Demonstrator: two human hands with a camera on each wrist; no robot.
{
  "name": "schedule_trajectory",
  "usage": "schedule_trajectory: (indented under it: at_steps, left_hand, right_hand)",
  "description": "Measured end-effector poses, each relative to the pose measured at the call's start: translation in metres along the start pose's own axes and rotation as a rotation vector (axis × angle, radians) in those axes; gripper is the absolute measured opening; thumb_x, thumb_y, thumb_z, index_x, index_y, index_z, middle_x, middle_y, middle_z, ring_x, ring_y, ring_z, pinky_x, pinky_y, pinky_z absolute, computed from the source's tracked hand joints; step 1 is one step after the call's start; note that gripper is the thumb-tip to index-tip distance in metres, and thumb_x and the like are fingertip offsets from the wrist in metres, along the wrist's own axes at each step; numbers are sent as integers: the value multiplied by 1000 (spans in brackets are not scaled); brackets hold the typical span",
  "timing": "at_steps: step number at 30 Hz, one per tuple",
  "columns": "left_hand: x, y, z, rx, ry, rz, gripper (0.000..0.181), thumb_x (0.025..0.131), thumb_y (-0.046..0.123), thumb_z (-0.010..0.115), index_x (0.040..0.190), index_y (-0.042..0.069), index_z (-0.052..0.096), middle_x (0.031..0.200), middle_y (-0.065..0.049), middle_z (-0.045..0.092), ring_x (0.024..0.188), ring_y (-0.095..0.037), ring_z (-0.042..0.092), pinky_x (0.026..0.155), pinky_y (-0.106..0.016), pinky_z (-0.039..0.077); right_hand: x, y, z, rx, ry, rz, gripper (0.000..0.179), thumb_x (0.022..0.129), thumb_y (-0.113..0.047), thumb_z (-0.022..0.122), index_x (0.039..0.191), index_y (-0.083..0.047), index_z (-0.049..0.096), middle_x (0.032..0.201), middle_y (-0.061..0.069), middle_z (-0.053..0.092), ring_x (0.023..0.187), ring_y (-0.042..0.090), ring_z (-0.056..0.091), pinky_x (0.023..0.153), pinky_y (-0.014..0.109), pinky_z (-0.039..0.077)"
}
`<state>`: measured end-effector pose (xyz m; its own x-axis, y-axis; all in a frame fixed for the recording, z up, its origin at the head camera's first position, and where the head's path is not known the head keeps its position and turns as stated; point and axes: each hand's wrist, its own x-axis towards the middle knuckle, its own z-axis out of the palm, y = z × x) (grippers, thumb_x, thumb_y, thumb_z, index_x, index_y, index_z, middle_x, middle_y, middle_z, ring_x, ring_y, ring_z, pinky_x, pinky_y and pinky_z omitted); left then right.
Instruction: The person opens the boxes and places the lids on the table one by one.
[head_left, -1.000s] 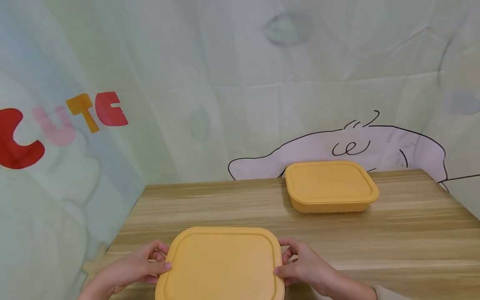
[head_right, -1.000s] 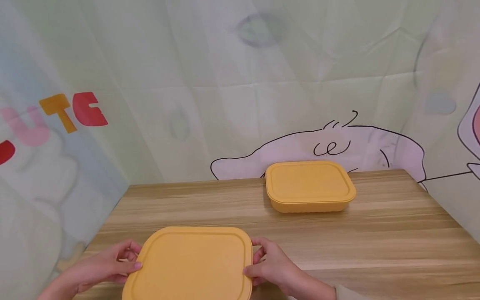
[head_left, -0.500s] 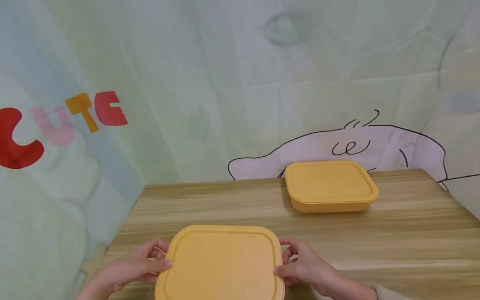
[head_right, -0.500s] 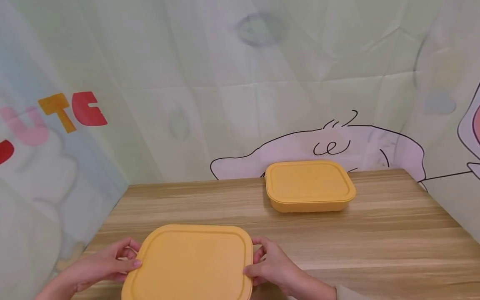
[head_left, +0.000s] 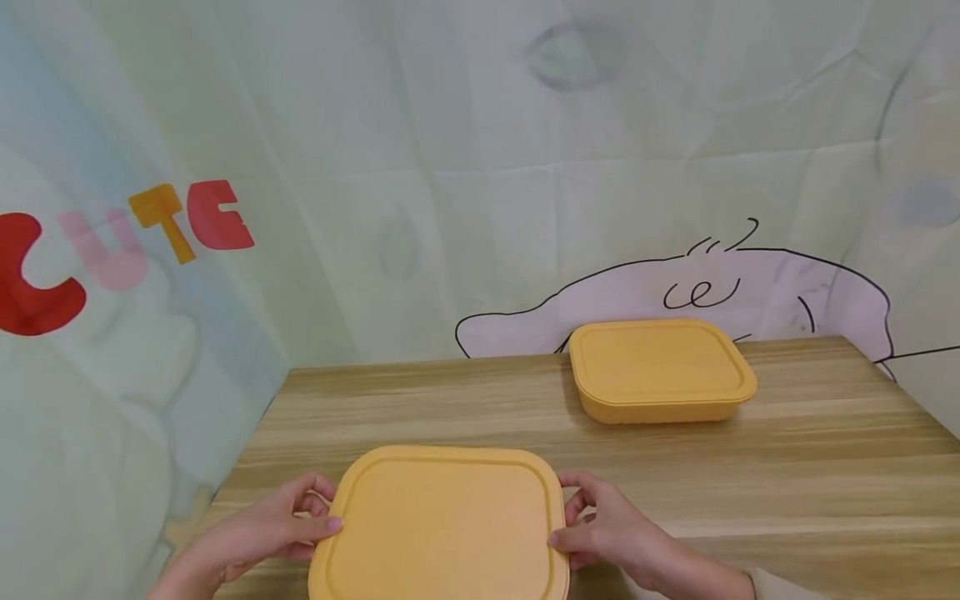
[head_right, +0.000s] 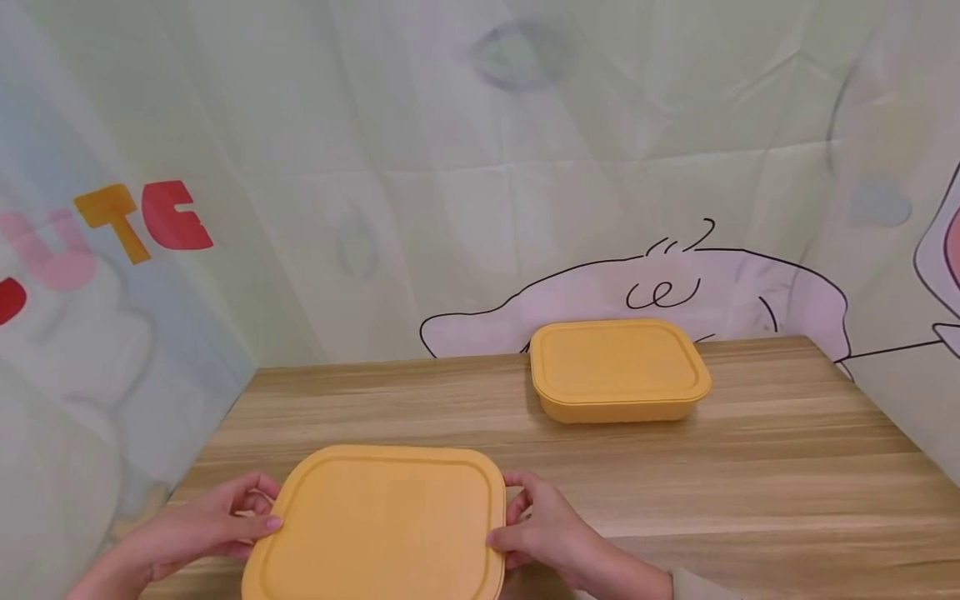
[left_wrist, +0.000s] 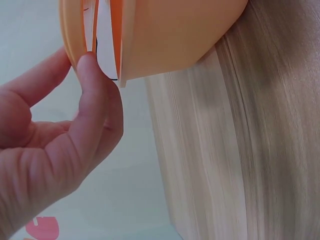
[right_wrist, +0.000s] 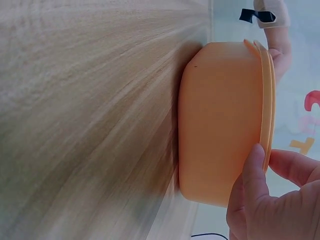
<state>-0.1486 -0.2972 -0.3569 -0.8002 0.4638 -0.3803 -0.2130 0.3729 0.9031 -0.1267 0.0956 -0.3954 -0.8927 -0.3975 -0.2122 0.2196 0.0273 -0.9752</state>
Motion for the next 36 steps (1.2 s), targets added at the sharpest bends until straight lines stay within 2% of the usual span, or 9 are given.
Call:
schedule_trajectory:
  at_steps: [15,36]
  left_hand:
    - [-3,5,0,29,15,-10,39,91,17,60,114,-6,39,89,-8,46,80,-20,56,71,-34,52]
    - [1,2,-1,-12,-3,-3,39,92,18,60,113,-7,37,90,-9,46,80,-19,57,70,-34,53]
  right_hand:
    - [-1,-2,2,-16,12,-18,72,72,7,70,133,12,32,84,9,43,66,18,57,57,33,55]
    - [0,-4,1,-14,26,-28,72,73,6,71,133,12,32,84,9,44,68,17,56,57,31,54]
